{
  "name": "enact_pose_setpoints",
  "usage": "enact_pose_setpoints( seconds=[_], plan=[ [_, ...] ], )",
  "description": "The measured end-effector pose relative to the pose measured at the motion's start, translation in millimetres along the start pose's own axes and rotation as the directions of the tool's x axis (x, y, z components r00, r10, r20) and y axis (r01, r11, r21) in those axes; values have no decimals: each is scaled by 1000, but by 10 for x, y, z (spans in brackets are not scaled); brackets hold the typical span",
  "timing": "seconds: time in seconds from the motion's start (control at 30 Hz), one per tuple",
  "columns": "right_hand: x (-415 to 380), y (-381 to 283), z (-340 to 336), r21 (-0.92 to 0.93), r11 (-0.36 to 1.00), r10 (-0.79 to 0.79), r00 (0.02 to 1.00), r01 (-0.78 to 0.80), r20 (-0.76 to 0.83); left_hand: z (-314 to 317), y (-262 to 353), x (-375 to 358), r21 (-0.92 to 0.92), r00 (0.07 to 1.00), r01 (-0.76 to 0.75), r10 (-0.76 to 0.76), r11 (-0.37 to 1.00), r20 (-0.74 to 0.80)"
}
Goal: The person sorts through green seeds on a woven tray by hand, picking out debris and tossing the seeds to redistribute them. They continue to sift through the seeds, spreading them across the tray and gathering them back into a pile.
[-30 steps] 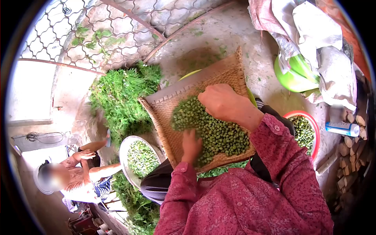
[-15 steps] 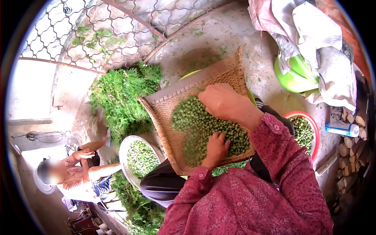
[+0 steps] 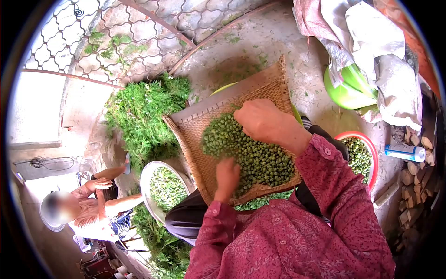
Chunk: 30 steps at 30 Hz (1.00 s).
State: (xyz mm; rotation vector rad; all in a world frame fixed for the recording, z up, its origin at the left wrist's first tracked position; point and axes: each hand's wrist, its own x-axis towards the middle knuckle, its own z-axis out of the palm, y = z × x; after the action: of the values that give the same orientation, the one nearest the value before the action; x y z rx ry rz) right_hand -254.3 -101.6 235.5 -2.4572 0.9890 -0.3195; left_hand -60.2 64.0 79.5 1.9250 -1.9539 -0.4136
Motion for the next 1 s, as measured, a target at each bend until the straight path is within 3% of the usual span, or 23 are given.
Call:
enact_pose_setpoints(
  seconds=[0.1,0.3,0.4,0.5,0.53,0.6,0.67,0.77,0.8,0.87,0.9,0.97,1.0],
  plan=[
    [-4,-2,-13,2,1000,0,1000,0,-10,73,-311,140,17,991,128,-129,992,47],
    [22,-4,-25,-4,1000,13,1000,-13,-3,272,-322,209,204,996,53,-65,978,56],
    [30,-34,-33,-53,999,3,1000,-4,-18,292,-117,166,124,981,112,-129,986,142],
    [30,-30,0,-28,999,-24,998,22,-60,412,-72,15,39,982,163,-166,986,94],
    [15,-14,42,-17,998,-65,990,64,-123,421,-122,-31,57,985,56,-65,997,158],
    [-11,17,126,-2,989,-146,957,151,-251,351,-2,-65,121,978,45,-68,992,196],
    [-22,34,144,-15,988,-154,962,155,-226,340,52,-93,104,986,10,-27,995,163],
    [-16,7,79,-33,994,-112,987,109,-119,397,-42,-272,49,940,-180,157,982,302],
    [-11,8,52,-42,996,-86,994,83,-73,347,-35,-259,-42,949,-135,141,990,281],
    [-34,53,82,28,993,-110,977,117,-184,173,-25,-208,-229,962,-51,109,972,250],
    [-46,62,88,62,989,-118,964,136,-239,129,-42,-164,-199,986,-4,37,980,163],
    [-34,18,-8,47,997,-48,993,53,-105,55,-98,-50,-149,994,105,-110,983,-25],
    [-18,-10,-45,35,999,-15,999,16,-39,42,-147,26,-118,993,113,-115,987,-13]
  ],
)
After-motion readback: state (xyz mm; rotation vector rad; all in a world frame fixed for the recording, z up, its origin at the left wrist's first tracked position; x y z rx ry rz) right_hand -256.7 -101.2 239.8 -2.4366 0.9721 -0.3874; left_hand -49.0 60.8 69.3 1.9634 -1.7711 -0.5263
